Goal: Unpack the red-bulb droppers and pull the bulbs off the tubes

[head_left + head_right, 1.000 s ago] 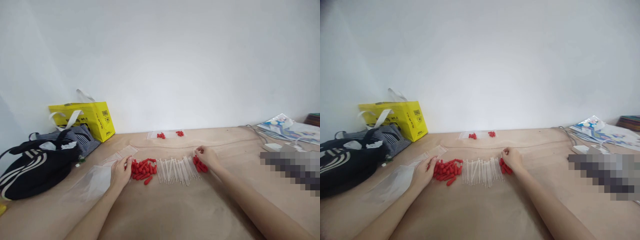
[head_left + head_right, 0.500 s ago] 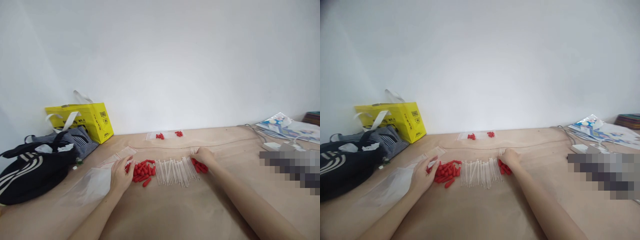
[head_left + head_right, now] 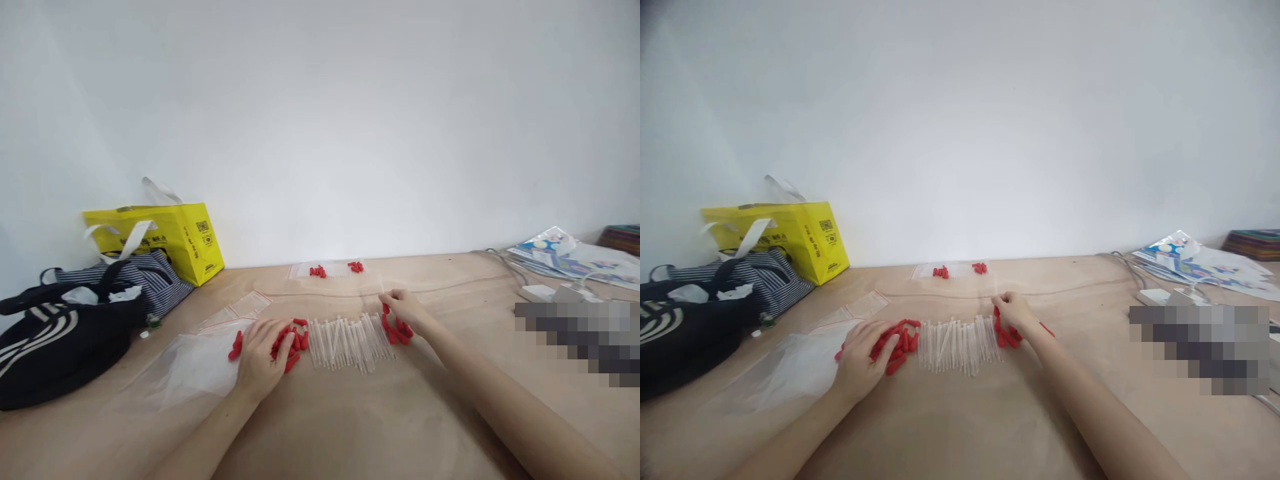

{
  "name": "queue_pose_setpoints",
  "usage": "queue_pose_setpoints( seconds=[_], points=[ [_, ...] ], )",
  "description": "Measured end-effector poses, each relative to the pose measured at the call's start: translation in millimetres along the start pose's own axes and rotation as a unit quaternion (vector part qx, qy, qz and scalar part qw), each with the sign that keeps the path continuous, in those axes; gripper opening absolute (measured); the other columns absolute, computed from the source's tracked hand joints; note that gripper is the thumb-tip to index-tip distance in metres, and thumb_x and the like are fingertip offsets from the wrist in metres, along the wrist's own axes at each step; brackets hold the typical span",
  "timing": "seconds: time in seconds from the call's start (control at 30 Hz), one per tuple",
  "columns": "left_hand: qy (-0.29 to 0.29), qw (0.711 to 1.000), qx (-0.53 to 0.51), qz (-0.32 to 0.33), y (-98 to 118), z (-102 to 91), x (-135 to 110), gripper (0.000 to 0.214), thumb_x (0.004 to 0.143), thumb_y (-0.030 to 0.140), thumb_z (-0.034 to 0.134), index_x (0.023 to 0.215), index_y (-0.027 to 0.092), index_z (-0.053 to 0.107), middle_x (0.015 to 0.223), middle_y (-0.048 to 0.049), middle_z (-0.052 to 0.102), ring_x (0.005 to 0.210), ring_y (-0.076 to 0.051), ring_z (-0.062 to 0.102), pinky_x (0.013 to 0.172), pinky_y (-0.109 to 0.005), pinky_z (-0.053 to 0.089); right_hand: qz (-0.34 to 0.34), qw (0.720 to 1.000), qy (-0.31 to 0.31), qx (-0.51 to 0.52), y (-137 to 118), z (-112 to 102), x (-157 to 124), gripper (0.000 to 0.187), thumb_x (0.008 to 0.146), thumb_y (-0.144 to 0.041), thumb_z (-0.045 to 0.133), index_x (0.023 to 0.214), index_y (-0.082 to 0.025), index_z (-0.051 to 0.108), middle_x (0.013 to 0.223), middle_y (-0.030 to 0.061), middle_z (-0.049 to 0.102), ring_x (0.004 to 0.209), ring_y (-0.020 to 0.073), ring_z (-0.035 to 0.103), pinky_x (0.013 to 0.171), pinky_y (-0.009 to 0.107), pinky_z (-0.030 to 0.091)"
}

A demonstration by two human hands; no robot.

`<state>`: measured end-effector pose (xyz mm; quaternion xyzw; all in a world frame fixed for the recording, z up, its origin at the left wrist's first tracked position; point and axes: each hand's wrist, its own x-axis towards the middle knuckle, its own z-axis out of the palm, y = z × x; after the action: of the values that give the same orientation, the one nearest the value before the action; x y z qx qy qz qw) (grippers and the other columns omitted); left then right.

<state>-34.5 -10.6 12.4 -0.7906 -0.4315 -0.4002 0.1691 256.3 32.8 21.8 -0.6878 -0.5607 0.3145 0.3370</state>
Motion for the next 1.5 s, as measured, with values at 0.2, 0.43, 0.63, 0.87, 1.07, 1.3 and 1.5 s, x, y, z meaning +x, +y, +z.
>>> queue_pose_setpoints(
  seconds=[0.2, 0.43, 0.63, 0.87, 1.07, 1.3, 1.5],
  points=[
    [-0.097, 0.989, -0.074, 0.077, 38, 9.6, -7, 0.021, 0.081, 0.025, 0.048, 0.1, 0.021, 0.056, 0.093, -0.0031, 0.064, 0.092, -0.019, 0.052, 0.083, -0.036, 0.037, -0.133, 0.952, -0.106, 0.253, 4, 34, -63, 0.024, 0.068, -0.039, 0.059, 0.073, -0.019, 0.046, 0.065, -0.0001, 0.061, 0.063, 0.0127, 0.058, 0.061, 0.024, 0.043],
    [-0.112, 0.983, -0.124, 0.076, 68, 17.3, -6, 0.015, 0.082, 0.024, 0.045, 0.09, 0.019, 0.057, 0.081, -0.002, 0.064, 0.084, -0.017, 0.053, 0.08, -0.035, 0.037, -0.146, 0.89, -0.211, 0.378, 3, 53, -80, 0.034, 0.062, -0.047, 0.065, 0.071, -0.016, 0.056, 0.065, 0.0013, 0.063, 0.063, 0.0122, 0.056, 0.064, 0.026, 0.041],
    [-0.075, 0.989, -0.091, 0.087, 61, 14.6, -2, 0.014, 0.081, 0.02, 0.045, 0.082, 0.021, 0.059, 0.073, 0.0, 0.065, 0.08, -0.017, 0.054, 0.087, -0.038, 0.033, -0.22, 0.939, -0.108, 0.243, 14, 41, -74, 0.026, 0.068, -0.042, 0.062, 0.073, -0.017, 0.062, 0.065, 0.0016, 0.063, 0.06, 0.0126, 0.054, 0.059, 0.026, 0.04],
    [-0.066, 0.988, -0.085, 0.112, 62, 18.3, -6, 0.014, 0.081, 0.02, 0.046, 0.086, 0.021, 0.059, 0.079, 0.0006, 0.066, 0.084, -0.017, 0.054, 0.093, -0.041, 0.028, -0.524, 0.832, 0.1, -0.155, 17, 41, -81, 0.018, 0.083, -0.021, 0.046, 0.088, -0.021, 0.063, 0.063, 0.0007, 0.06, 0.064, 0.0127, 0.048, 0.069, 0.032, 0.028],
    [-0.092, 0.984, -0.074, 0.134, 63, 21.0, -6, 0.014, 0.082, 0.022, 0.047, 0.084, 0.022, 0.06, 0.089, 0.0017, 0.066, 0.088, -0.017, 0.053, 0.097, -0.044, 0.023, -0.577, 0.772, 0.14, -0.227, 18, 55, -78, 0.019, 0.079, -0.013, 0.042, 0.081, -0.018, 0.06, 0.058, -0.0015, 0.053, 0.06, 0.0113, 0.041, 0.068, 0.031, 0.023],
    [-0.073, 0.985, -0.058, 0.142, 61, 21.0, -10, 0.015, 0.081, 0.021, 0.047, 0.074, 0.024, 0.06, 0.09, 0.003, 0.065, 0.091, -0.019, 0.051, 0.094, -0.047, 0.022, -0.583, 0.765, 0.165, -0.217, 18, 50, -84, 0.019, 0.079, -0.013, 0.041, 0.071, -0.018, 0.057, 0.052, -0.0034, 0.049, 0.056, 0.0097, 0.037, 0.071, 0.032, 0.021],
    [-0.08, 0.984, -0.036, 0.153, 60, 22.1, -12, 0.018, 0.079, 0.015, 0.046, 0.073, 0.024, 0.06, 0.09, 0.0021, 0.065, 0.091, -0.02, 0.051, 0.093, -0.048, 0.022, -0.592, 0.76, 0.167, -0.208, 18, 51, -84, 0.017, 0.079, -0.014, 0.041, 0.07, -0.017, 0.056, 0.051, -0.004, 0.047, 0.054, 0.0093, 0.037, 0.069, 0.032, 0.022]
  ],
)
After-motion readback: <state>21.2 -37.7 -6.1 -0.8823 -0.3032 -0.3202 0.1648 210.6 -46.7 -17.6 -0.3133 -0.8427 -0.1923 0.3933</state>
